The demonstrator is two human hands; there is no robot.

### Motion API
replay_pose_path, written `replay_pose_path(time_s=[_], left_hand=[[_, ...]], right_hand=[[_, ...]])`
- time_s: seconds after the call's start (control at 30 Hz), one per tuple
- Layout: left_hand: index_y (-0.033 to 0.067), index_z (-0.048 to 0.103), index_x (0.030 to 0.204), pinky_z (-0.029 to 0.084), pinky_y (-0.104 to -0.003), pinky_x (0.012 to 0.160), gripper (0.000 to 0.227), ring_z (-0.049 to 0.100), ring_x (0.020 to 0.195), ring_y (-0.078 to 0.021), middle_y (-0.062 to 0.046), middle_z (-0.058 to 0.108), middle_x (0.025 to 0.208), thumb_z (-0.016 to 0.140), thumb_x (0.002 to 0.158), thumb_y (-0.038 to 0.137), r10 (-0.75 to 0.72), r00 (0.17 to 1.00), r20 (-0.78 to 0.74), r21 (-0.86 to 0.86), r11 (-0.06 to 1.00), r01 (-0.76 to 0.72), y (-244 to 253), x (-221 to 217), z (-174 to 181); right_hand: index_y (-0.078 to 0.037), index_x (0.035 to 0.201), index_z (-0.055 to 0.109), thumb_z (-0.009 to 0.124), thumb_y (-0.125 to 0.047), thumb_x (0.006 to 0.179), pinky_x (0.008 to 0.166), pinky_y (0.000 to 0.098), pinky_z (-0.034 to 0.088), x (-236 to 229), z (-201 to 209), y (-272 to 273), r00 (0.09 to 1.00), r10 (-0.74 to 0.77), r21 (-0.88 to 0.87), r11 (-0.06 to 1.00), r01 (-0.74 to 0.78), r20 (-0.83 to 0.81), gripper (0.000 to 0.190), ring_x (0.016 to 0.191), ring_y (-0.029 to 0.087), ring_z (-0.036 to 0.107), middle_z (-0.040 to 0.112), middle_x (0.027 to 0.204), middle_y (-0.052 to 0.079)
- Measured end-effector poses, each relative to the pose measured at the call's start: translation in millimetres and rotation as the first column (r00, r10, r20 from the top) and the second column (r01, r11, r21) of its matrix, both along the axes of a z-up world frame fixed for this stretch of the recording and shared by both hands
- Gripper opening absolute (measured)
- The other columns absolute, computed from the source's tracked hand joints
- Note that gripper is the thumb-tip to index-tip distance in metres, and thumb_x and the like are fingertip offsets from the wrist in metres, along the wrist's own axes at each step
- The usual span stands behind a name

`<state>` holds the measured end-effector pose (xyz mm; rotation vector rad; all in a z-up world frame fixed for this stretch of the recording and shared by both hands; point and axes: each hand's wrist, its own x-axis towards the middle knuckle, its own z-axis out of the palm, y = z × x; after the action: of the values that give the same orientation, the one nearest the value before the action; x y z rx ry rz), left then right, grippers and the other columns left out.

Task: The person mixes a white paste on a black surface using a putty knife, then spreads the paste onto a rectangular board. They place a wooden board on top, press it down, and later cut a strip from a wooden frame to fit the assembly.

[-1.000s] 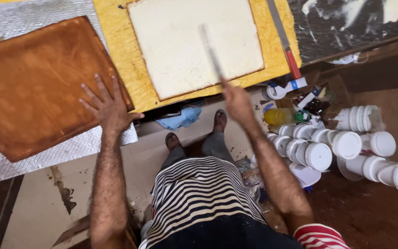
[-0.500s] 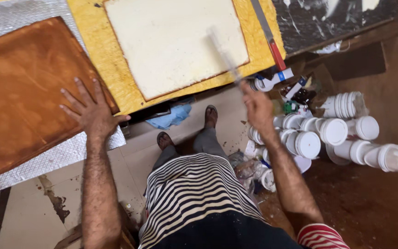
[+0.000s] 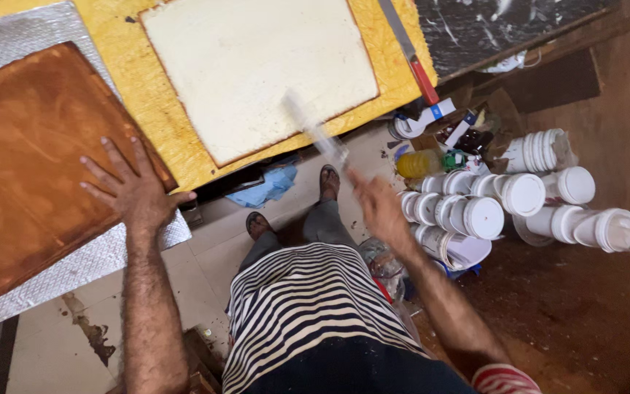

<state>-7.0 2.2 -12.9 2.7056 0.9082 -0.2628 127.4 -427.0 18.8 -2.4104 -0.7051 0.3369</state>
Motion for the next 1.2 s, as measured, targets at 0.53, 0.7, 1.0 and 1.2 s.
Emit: replay_pose_path(time_s=[0.53, 0.7, 1.0, 1.2], left_hand=[[0.0163, 0.006, 0.177, -0.013, -0.082, 0.116, 0.156, -0.024, 0.154, -0.0571, -0.024, -0.02, 0.176, 0.086, 0.053, 0.067, 0.002, 1.0, 0.017, -0.015, 1.0, -0.002, 0, 1, -4], [0.0151, 0.003, 0.175, -0.013, -0.085, 0.111, 0.159, -0.026, 0.15, -0.0589, -0.025, -0.023, 0.172, 0.088, 0.051, 0.066, 0.01, 1.0, -0.013, -0.026, 1.0, -0.011, 4, 0, -6], [0.0158, 0.004, 0.176, -0.013, -0.084, 0.113, 0.158, -0.024, 0.151, -0.059, -0.024, -0.022, 0.173, 0.087, 0.053, 0.067, 0.004, 1.0, -0.01, 0.002, 1.0, -0.004, 4, -6, -7], [0.0144, 0.005, 0.175, -0.013, -0.083, 0.113, 0.158, -0.024, 0.151, -0.0582, -0.025, -0.022, 0.173, 0.089, 0.052, 0.066, 0.007, 1.0, -0.026, 0.0, 1.0, -0.007, 3, -1, -9]], right_hand=[[-0.028, 0.149, 0.057, 0.06, -0.023, 0.105, 0.065, 0.0455, 0.053, 63, -31, -64, 0.928, -0.342, -0.324, 0.87, 0.372, 0.148, 0.044, 0.077, 0.03, 0.057, 0.052, 0.091, 0.014], [-0.028, 0.153, 0.056, 0.056, -0.029, 0.109, 0.075, 0.0444, 0.054, 81, -6, -37, 0.924, -0.268, -0.042, 0.956, 0.29, 0.273, 0.043, 0.081, 0.027, 0.056, 0.052, 0.093, 0.012], [-0.016, 0.148, 0.06, 0.054, -0.024, 0.108, 0.062, 0.0471, 0.049, 129, -8, -7, 0.936, -0.295, -0.153, 0.933, 0.325, 0.19, 0.041, 0.074, 0.036, 0.06, 0.057, 0.088, 0.022], [-0.013, 0.147, 0.059, 0.053, -0.014, 0.104, 0.064, 0.042, 0.05, 12, -8, 4, 0.998, -0.064, -0.029, 0.998, 0.063, -0.01, 0.043, 0.07, 0.024, 0.056, 0.059, 0.083, 0.016]])
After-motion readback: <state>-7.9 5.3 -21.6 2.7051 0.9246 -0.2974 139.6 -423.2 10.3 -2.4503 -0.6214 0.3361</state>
